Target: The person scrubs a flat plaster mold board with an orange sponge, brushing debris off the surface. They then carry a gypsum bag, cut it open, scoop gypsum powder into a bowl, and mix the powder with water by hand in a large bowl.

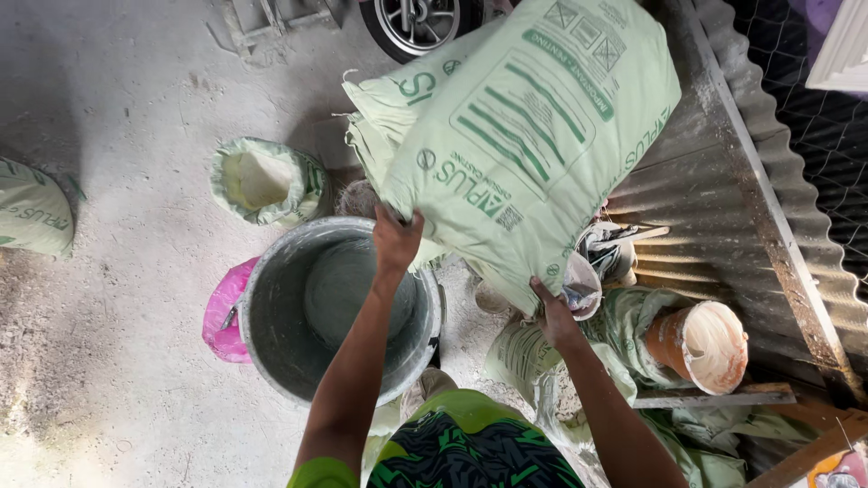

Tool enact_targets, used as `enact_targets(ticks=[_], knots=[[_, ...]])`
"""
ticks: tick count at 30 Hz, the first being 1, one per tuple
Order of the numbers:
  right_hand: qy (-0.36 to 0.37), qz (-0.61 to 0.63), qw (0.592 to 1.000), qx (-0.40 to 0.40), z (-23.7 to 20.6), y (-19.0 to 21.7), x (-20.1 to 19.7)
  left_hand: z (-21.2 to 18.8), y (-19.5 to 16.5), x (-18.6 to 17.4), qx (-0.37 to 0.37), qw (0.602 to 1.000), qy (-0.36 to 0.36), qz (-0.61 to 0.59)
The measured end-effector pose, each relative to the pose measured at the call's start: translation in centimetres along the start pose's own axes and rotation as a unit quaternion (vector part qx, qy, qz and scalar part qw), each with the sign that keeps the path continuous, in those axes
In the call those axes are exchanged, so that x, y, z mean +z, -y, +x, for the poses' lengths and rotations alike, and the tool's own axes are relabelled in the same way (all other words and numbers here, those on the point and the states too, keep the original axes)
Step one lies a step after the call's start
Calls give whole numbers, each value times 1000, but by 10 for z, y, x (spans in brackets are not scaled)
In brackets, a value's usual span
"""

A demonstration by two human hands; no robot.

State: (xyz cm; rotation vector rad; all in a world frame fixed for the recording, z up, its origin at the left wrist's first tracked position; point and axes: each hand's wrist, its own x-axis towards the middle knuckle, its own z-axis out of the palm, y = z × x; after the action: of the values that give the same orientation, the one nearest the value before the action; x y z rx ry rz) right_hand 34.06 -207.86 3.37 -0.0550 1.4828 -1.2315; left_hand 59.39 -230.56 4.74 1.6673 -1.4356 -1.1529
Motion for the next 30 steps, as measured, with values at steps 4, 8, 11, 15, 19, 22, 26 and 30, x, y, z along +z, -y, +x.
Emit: enact_targets(ticks=[4, 8, 11, 15, 19, 22, 26, 30], knots=[[-7, 4, 999, -50, -3, -4, 0, 15, -4, -8, 102, 994, -29, 33], [-18, 11, 999, -44, -7, -2, 6, 51, -35, -23, 48, 990, 113, -69], [-36, -9, 999, -20, -15, 7, 13, 54, -53, -30, 66, 967, 242, -51], [-16, -11, 1000, 0, -28, 18, 23, 38, -65, -31, 40, 985, 170, 7], [-63, -24, 998, -1, -38, 20, 18, 20, -63, -19, 53, 987, 73, 132], [-122, -26, 992, 1, -47, 20, -5, -11, -61, -10, 80, 985, 72, 137], [-73, -105, 989, -70, -79, 35, -55, -77, -64, -9, 65, 982, 153, 93], [-144, -150, 973, -101, -150, 51, -106, -162, -98, -35, 43, 957, 268, 98]])
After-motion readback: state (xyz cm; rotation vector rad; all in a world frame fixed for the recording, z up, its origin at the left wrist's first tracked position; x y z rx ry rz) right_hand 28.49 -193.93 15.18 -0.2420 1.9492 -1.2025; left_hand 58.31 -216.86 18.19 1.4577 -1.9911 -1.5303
